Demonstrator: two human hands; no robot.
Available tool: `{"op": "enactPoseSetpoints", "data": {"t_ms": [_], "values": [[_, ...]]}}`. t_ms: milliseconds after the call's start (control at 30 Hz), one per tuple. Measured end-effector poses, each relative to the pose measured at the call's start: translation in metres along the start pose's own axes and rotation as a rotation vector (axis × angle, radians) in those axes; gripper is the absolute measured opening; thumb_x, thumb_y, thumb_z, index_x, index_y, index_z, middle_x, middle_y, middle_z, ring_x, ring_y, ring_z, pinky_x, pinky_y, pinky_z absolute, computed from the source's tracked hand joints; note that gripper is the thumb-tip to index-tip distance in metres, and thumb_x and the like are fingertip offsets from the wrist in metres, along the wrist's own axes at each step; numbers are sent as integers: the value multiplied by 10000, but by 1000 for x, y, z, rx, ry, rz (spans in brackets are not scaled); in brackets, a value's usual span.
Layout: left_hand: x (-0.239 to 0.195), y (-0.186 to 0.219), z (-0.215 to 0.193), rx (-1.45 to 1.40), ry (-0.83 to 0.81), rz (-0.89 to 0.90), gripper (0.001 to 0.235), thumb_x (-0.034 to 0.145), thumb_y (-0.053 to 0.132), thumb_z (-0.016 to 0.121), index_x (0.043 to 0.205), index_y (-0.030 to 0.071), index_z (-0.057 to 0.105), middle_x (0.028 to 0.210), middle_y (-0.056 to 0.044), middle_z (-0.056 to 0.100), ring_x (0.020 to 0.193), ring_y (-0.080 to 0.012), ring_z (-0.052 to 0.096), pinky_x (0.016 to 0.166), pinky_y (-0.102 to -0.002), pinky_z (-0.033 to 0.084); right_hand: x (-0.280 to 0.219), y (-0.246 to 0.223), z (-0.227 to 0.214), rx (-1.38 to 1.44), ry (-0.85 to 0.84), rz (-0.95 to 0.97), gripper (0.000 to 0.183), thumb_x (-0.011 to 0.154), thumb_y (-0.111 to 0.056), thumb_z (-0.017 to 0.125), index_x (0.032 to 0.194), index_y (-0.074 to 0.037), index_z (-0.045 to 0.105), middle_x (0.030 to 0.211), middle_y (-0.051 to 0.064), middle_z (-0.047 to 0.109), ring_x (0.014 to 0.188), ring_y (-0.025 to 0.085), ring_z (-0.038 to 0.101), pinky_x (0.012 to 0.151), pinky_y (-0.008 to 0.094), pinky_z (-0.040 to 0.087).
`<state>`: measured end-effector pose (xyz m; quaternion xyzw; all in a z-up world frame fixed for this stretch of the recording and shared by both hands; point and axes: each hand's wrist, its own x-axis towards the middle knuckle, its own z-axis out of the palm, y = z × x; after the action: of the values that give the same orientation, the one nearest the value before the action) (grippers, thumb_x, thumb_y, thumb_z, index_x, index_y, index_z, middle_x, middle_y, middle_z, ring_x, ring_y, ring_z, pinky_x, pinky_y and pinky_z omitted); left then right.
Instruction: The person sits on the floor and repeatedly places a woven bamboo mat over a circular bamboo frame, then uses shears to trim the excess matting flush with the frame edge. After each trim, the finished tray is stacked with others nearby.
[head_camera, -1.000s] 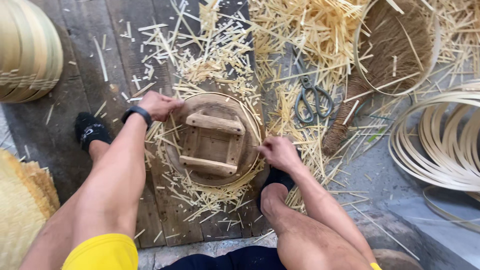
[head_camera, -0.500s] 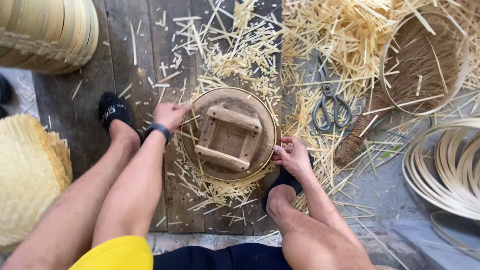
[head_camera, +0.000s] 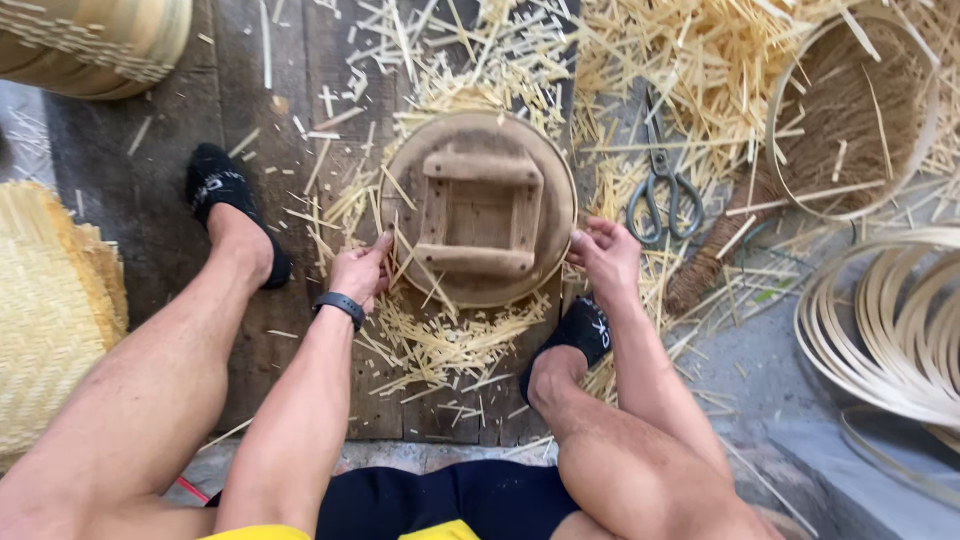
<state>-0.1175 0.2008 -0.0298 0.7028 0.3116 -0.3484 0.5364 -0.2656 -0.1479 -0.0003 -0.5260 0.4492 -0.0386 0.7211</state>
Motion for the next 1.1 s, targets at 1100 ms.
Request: {"op": "enactPoseSetpoints", "data": {"t_ms": [1100], "values": [[-170,77,91,150,-149,1129,807,1055,665,548,1587,75,407,1452,-144,601,1264,-234,640,1024,-344,564,-61,-64,92,89,-436,-222,457,988,-267,668,1318,-27,461,1220,140,684,1117,223,684,1002,359,586]]}}
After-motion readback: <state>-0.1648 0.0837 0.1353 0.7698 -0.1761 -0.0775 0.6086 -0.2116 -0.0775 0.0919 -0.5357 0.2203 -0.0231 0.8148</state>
